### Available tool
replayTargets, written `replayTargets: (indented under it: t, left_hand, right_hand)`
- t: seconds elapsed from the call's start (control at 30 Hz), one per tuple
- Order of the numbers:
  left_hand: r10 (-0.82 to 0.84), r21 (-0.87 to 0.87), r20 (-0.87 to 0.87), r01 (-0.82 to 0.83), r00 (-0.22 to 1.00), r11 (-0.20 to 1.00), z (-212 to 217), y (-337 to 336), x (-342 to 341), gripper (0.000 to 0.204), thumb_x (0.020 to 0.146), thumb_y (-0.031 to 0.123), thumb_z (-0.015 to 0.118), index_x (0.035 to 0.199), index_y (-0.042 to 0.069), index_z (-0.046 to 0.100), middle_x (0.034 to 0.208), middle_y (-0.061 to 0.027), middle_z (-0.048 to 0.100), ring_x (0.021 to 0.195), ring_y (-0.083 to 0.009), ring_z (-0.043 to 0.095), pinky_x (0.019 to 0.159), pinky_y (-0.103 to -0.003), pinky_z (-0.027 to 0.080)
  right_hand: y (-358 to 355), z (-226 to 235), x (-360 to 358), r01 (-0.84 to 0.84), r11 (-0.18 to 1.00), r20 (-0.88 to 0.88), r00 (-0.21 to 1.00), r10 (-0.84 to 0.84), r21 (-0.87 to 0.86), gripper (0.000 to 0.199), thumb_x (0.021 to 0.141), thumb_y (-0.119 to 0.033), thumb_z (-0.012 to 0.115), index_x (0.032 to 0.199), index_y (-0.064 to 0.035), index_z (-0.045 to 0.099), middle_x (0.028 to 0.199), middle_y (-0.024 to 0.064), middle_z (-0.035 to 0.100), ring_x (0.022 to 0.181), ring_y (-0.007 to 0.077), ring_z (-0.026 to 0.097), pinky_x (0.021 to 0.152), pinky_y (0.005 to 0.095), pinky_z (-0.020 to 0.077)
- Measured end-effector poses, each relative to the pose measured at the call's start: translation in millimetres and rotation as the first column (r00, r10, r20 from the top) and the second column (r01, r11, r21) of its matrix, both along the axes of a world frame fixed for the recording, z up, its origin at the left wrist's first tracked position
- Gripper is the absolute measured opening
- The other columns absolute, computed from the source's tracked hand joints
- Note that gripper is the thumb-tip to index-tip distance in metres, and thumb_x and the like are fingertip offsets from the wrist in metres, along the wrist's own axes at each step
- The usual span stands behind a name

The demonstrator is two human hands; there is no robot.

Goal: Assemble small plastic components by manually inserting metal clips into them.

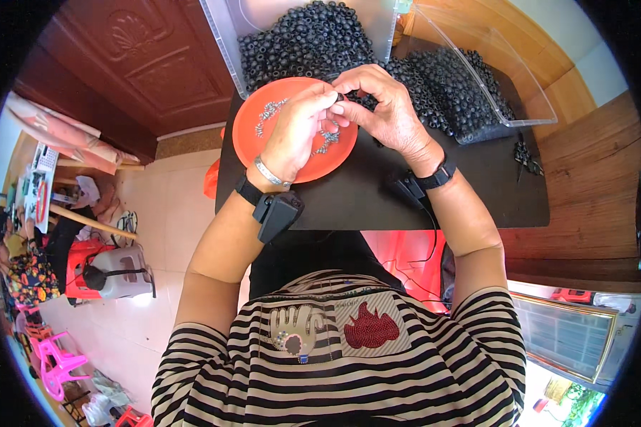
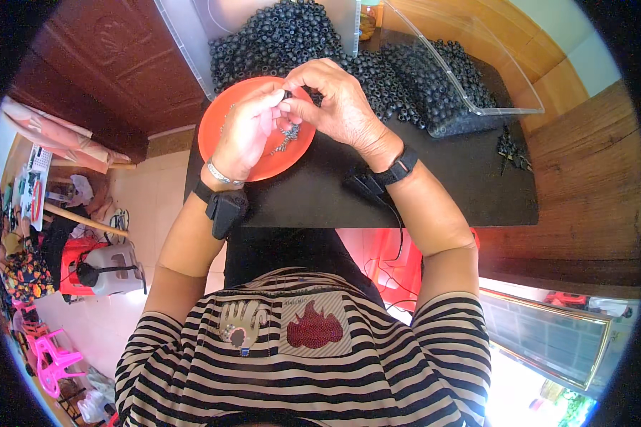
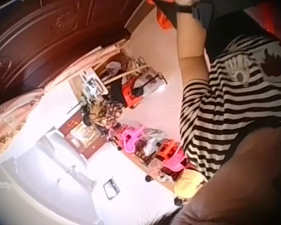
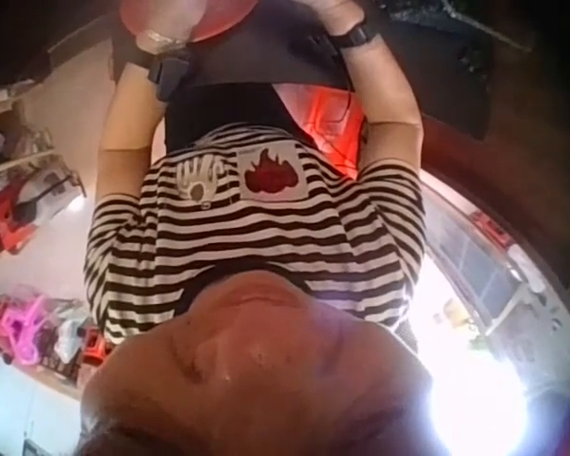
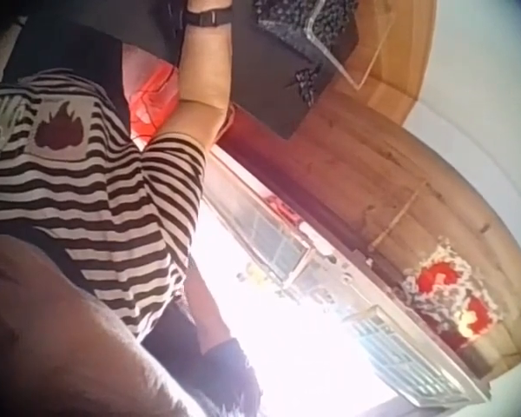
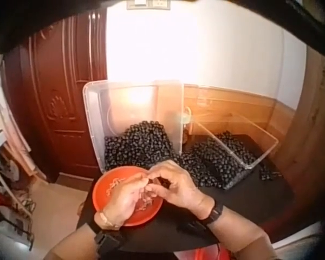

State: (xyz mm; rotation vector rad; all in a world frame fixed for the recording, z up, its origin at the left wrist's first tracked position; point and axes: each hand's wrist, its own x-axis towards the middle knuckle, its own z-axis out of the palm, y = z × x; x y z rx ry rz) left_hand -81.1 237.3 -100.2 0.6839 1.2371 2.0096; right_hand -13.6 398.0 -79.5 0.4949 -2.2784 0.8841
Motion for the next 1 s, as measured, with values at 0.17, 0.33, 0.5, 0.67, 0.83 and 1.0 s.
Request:
replayTargets:
  t: [0.17, 0.33, 0.5, 0.67, 0.83, 1.0]
  left_hand:
    - [0.124, -0.031, -0.052, -0.126, 0.991, 0.992, 0.7, 0.1, -3.9, 0.019, 0.089, 0.024, 0.052, 0.091, 0.006, 0.059, 0.083, -0.0024, 0.062, 0.074, -0.0124, 0.059, 0.067, -0.025, 0.043]
    - [0.296, 0.058, 0.038, -0.297, 0.955, 0.953, 4.3, -7.7, -16.8, 0.018, 0.088, 0.021, 0.052, 0.093, 0.005, 0.059, 0.085, -0.0052, 0.062, 0.076, -0.0154, 0.060, 0.068, -0.027, 0.044]
    - [0.344, 0.130, 0.101, -0.355, 0.934, 0.926, 0.8, -11.0, -24.5, 0.019, 0.088, 0.020, 0.051, 0.093, 0.003, 0.058, 0.086, -0.0080, 0.062, 0.078, -0.0197, 0.060, 0.070, -0.030, 0.045]
    - [0.344, 0.130, 0.114, -0.357, 0.932, 0.925, -2.0, -12.9, -30.6, 0.019, 0.088, 0.020, 0.051, 0.092, 0.003, 0.058, 0.086, -0.0083, 0.062, 0.078, -0.0207, 0.060, 0.070, -0.031, 0.045]
    - [0.361, 0.124, 0.154, -0.380, 0.920, 0.916, 3.3, -10.7, -26.6, 0.015, 0.088, 0.016, 0.048, 0.088, 0.004, 0.058, 0.081, -0.0056, 0.062, 0.071, -0.0156, 0.060, 0.064, -0.027, 0.045]
    - [0.365, 0.103, 0.162, -0.383, 0.917, 0.918, 2.1, -12.0, -29.0, 0.015, 0.089, 0.015, 0.047, 0.087, 0.005, 0.058, 0.082, -0.0055, 0.062, 0.071, -0.0155, 0.060, 0.064, -0.027, 0.045]
  right_hand:
    - [8.9, 2.1, -0.7, 0.061, 0.996, -0.054, 0.997, -0.058, 0.068, 0.022, 0.074, -0.010, 0.075, 0.091, -0.0051, 0.063, 0.095, 0.0069, 0.065, 0.088, 0.0208, 0.060, 0.073, 0.0292, 0.0494]
    - [41.9, -6.0, -3.6, 0.432, 0.864, 0.053, 0.887, -0.459, 0.258, 0.021, 0.076, -0.021, 0.069, 0.088, -0.0050, 0.064, 0.089, 0.0094, 0.064, 0.090, 0.0289, 0.059, 0.078, 0.0370, 0.0483]
    - [59.2, -14.2, -5.7, 0.485, 0.788, 0.142, 0.811, -0.567, 0.379, 0.020, 0.077, -0.021, 0.067, 0.090, -0.0066, 0.065, 0.090, 0.0074, 0.064, 0.089, 0.0263, 0.059, 0.078, 0.0369, 0.0480]
    - [61.4, -15.8, -5.7, 0.496, 0.766, 0.169, 0.784, -0.598, 0.408, 0.020, 0.076, -0.021, 0.067, 0.092, -0.0073, 0.065, 0.088, 0.0068, 0.064, 0.088, 0.0260, 0.059, 0.078, 0.0368, 0.0480]
    - [56.7, -14.3, -4.2, 0.554, 0.736, -0.072, 0.815, -0.576, 0.388, 0.016, 0.078, -0.017, 0.064, 0.091, -0.0074, 0.066, 0.088, 0.0074, 0.064, 0.089, 0.0279, 0.059, 0.079, 0.0375, 0.0481]
    - [10.2, -1.9, -3.6, 0.192, 0.911, 0.069, 0.970, -0.232, 0.365, 0.012, 0.076, -0.015, 0.064, 0.084, -0.0059, 0.067, 0.086, 0.0084, 0.065, 0.084, 0.0280, 0.060, 0.076, 0.0371, 0.0490]
